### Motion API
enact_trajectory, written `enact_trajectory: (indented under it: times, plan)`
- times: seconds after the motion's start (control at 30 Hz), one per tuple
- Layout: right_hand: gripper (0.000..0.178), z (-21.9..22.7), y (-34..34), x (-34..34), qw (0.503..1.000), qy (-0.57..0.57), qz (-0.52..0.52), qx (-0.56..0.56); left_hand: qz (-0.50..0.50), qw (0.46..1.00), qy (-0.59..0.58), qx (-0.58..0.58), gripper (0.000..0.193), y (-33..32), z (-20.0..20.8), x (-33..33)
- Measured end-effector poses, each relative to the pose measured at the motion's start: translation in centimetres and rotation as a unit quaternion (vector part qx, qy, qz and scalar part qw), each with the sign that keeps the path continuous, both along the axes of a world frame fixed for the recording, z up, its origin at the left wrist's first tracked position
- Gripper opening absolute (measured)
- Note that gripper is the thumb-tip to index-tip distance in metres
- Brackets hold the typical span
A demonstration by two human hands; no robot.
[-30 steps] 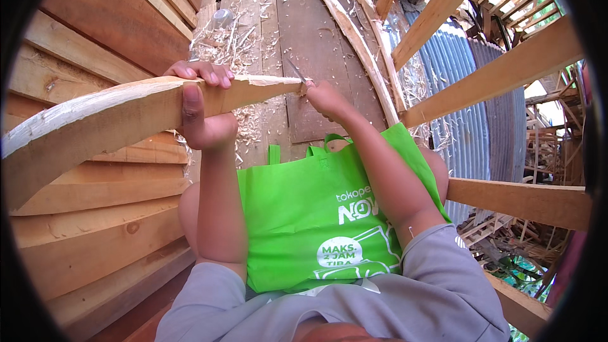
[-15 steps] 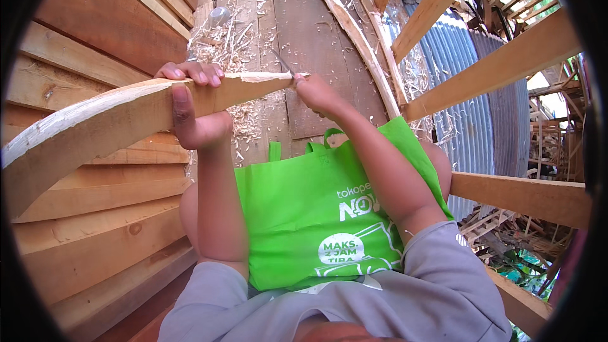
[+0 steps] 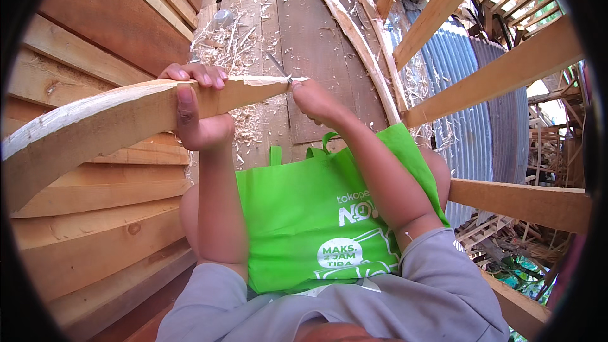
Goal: The person carves a long piece of wood using a knife, holding the wood with the left hand and shaving off thin strips with the right hand. Wood shavings accumulate on the floor as the person continues to shape the wood.
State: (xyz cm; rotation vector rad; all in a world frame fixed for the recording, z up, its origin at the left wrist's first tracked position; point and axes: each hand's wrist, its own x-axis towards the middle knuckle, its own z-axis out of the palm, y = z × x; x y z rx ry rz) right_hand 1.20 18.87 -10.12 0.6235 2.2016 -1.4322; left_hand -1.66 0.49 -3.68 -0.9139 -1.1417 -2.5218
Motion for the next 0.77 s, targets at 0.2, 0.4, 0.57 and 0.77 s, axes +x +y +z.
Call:
enact_trajectory:
  times: [0.2, 0.4, 0.57, 0.77]
  plan:
    - [0.042, -0.8, -0.2, -0.6, 0.999, -0.013, -0.017, 0.024, -0.001, 1.0, 0.009, -0.004, 0.027, 0.1, 0.1, -0.4]
    - [0.041, -1.5, 2.2, -0.1, 0.998, -0.057, 0.013, -0.025, 0.004, 1.0, 0.005, -0.007, 0.026, -0.2, 0.3, -0.1]
    - [0.037, -2.7, 1.6, -0.7, 0.997, -0.027, -0.024, -0.062, 0.0, 1.0, -0.001, -0.002, 0.025, 0.1, 0.4, -0.1]
    - [0.042, 0.3, -0.6, -0.6, 0.999, 0.002, -0.01, -0.035, 0.0, 1.0, 0.005, -0.011, 0.029, -0.2, 0.2, -0.4]
